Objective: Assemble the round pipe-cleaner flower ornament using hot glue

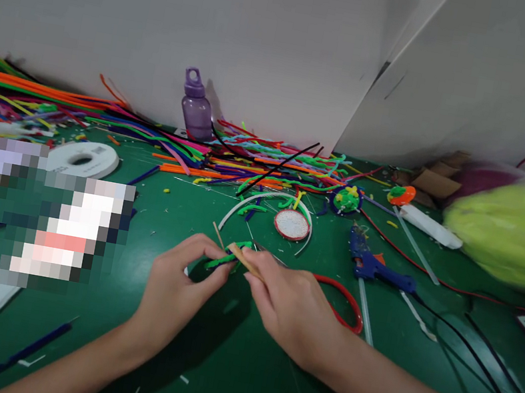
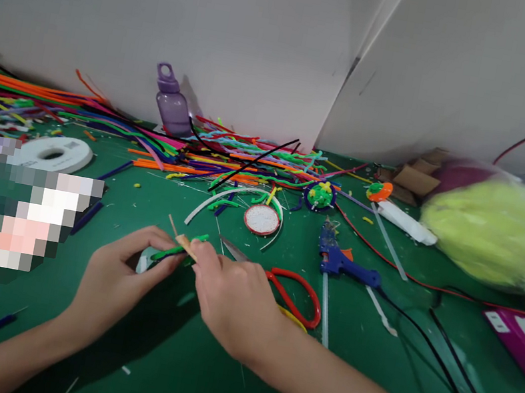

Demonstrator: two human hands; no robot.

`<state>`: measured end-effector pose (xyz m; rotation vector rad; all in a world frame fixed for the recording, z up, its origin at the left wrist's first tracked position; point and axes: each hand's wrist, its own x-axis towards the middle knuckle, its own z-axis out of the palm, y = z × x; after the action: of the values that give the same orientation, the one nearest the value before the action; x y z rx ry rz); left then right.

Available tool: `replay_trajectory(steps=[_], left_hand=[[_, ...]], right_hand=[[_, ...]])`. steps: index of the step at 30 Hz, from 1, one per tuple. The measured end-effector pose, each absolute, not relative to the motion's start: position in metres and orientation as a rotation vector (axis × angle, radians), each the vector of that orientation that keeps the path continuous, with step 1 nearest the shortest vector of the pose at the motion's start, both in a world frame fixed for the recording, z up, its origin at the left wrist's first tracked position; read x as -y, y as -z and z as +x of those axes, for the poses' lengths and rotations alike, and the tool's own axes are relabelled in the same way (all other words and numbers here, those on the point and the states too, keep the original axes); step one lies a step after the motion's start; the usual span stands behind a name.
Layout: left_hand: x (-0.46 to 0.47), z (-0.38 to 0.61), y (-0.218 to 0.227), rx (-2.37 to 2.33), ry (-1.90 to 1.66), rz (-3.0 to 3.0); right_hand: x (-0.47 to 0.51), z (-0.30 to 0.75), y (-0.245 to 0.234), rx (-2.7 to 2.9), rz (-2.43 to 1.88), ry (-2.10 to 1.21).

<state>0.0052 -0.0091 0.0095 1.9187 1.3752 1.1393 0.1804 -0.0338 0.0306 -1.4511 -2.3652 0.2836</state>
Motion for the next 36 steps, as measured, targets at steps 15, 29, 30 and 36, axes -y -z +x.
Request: replay_trajectory(steps=[15, 29, 30, 36], left_hand=[[0.002, 0.005, -0.008, -1.295, -1.037, 1.503], [0.000, 0.008, -0.010, -0.964, -0.914, 0.838], [0.000, 0.008, -0.010, -0.957, -0.912, 0.830], [0.001, 0.009, -0.009, -0.870, -0.897, 0.752]], right_hand=[[0.030, 0.186, -0.038, 2.283, -1.510, -0.359], [-0.003, 0.206, -0.034, 1.613, -1.312, -1.317], [-0.003, 0.206, -0.033, 1.549, -1.305, -1.383], [-0.001, 0.203, -0.028, 1.373, -1.271, -1.544]])
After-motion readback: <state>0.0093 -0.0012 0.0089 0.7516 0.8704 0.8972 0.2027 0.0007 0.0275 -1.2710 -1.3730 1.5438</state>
